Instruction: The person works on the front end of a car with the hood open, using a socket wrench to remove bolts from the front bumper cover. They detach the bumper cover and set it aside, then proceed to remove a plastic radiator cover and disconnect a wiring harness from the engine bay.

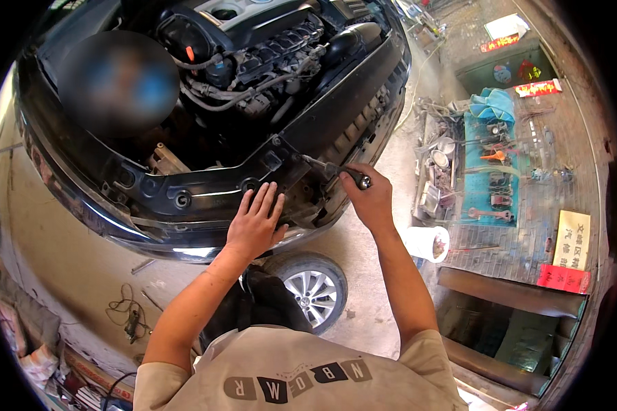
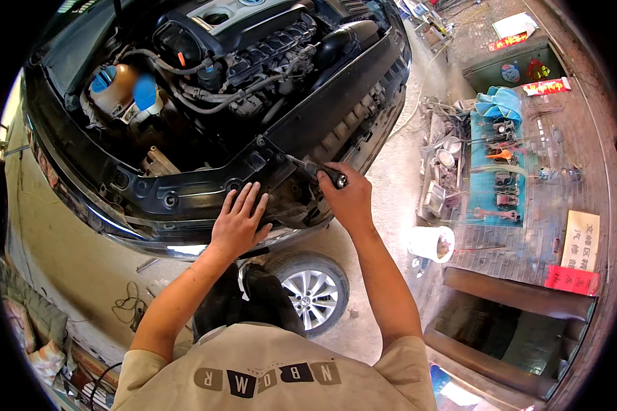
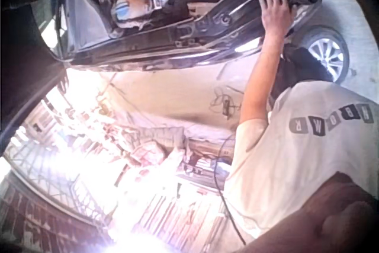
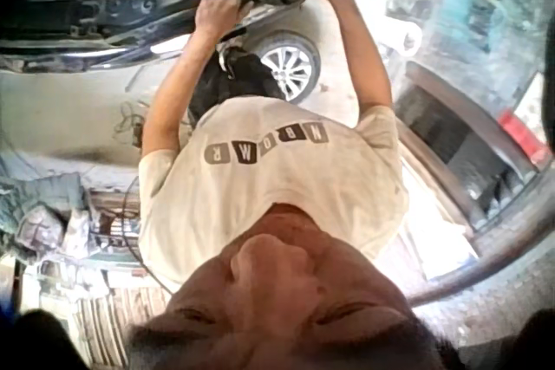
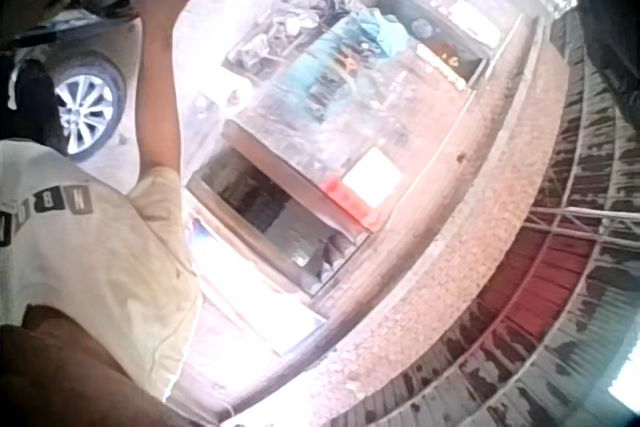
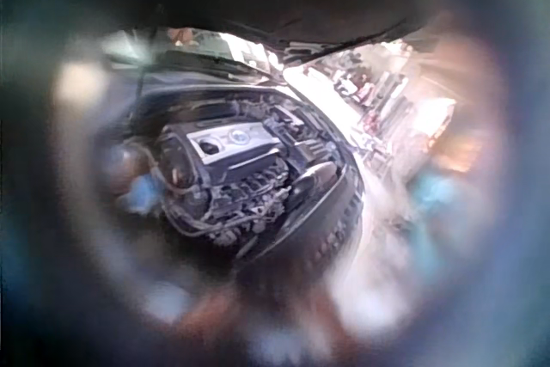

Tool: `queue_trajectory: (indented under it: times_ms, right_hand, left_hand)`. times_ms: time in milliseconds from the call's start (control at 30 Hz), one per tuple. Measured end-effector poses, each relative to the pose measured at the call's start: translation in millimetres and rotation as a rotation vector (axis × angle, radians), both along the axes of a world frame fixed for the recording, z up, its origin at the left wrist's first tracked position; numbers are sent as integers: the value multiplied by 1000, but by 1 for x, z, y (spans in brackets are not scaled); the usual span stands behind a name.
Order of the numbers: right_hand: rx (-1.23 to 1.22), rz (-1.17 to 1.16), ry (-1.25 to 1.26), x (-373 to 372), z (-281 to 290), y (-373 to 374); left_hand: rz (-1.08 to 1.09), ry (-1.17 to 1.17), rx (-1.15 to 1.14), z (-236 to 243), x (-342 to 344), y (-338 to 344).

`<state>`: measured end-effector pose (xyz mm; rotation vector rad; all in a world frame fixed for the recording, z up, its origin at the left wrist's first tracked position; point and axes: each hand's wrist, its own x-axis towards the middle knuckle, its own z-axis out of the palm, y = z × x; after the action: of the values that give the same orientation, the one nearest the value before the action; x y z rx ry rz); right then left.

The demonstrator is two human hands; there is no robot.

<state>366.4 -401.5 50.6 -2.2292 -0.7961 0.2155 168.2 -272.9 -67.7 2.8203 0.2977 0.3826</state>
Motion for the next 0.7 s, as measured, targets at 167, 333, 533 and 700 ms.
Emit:
queue_trajectory:
  times_ms: [167,333,533,700]
  right_hand:
    - [-71,3,27,-3,12,8]
    - [-132,27,-40,-1,26,19]
    - [-281,239,-175,13,40,43]
    - [-287,-71,535,16,63,81]
  left_hand:
    - [-13,-2,-3,-4,-1,1]
    - [-15,-5,16,-6,1,3]
    - [-24,20,-2,-5,0,4]
    - [-9,-19,-145,6,9,11]
